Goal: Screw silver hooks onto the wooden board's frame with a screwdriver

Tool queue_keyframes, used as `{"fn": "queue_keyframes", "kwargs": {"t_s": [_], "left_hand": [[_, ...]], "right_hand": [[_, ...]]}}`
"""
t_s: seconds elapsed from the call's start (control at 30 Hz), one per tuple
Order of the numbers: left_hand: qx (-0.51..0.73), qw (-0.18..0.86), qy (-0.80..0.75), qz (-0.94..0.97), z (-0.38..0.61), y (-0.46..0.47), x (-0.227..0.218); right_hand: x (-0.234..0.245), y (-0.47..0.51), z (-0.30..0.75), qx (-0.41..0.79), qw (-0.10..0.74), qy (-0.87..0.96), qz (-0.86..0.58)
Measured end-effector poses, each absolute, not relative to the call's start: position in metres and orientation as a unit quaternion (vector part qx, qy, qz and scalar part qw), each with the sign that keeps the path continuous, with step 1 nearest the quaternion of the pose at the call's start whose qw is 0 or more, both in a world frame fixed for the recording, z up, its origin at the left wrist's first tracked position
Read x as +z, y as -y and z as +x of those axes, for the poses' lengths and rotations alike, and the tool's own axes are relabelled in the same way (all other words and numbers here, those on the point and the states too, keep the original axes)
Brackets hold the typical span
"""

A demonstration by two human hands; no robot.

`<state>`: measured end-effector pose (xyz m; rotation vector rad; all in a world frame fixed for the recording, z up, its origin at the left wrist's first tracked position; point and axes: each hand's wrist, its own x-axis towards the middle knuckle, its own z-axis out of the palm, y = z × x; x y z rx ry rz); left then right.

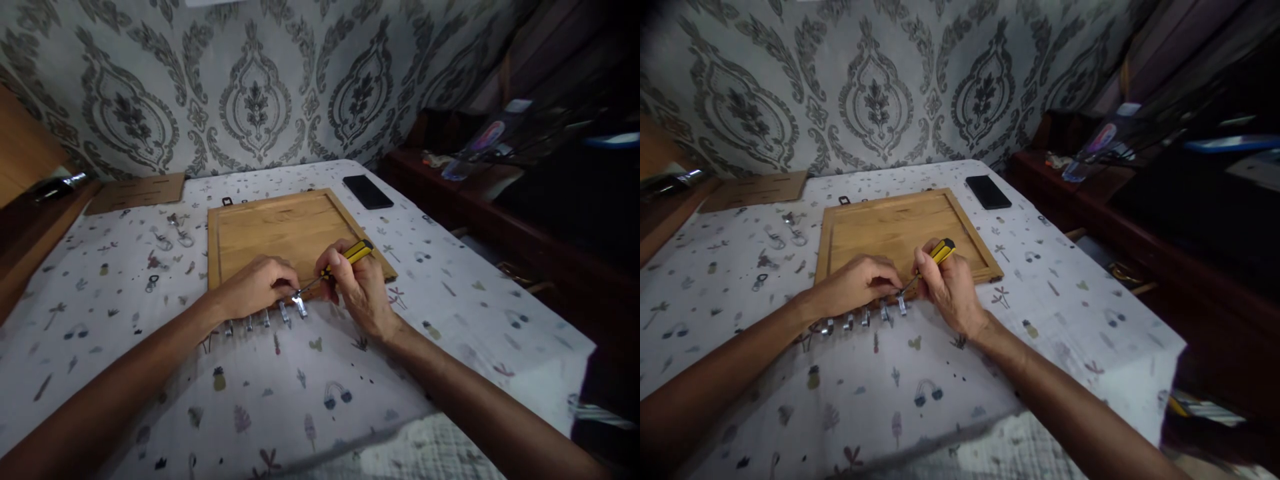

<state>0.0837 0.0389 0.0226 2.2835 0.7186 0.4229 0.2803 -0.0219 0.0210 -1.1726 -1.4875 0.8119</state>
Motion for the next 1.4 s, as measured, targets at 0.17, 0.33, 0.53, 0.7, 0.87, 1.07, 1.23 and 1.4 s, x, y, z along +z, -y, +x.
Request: {"fn": "queue_keyframes", "kwargs": {"t_s": [0.17, 0.33, 0.53, 0.7, 0.87, 1.07, 1.23, 1.4], "left_hand": [[0.166, 0.333, -0.264, 0.89, 0.086, -0.039, 0.02], [0.152, 0.303, -0.255, 0.906, 0.088, -0.038, 0.022], [0.131, 0.301, -0.283, 0.901, 0.082, -0.034, 0.034], [0.152, 0.251, -0.313, 0.903, 0.07, -0.031, 0.041], [0.133, 0.194, -0.289, 0.928, 0.053, -0.025, 0.032], [0.169, 0.167, -0.259, 0.936, 0.043, -0.018, 0.018], [0.161, 0.143, -0.249, 0.944, 0.044, -0.017, 0.014], [0.132, 0.124, -0.251, 0.951, 0.048, -0.016, 0.016]], "right_hand": [[0.022, 0.022, 0.28, 0.327, 0.518, 0.622, -0.488], [0.021, 0.021, 0.279, 0.328, 0.521, 0.622, -0.484], [0.022, 0.022, 0.28, 0.33, 0.519, 0.623, -0.484], [0.019, 0.021, 0.281, 0.336, 0.517, 0.621, -0.484], [0.02, 0.021, 0.281, 0.334, 0.518, 0.62, -0.486], [0.021, 0.021, 0.281, 0.333, 0.516, 0.618, -0.491], [0.021, 0.021, 0.281, 0.332, 0.517, 0.618, -0.49], [0.02, 0.021, 0.281, 0.334, 0.517, 0.617, -0.49]]}}
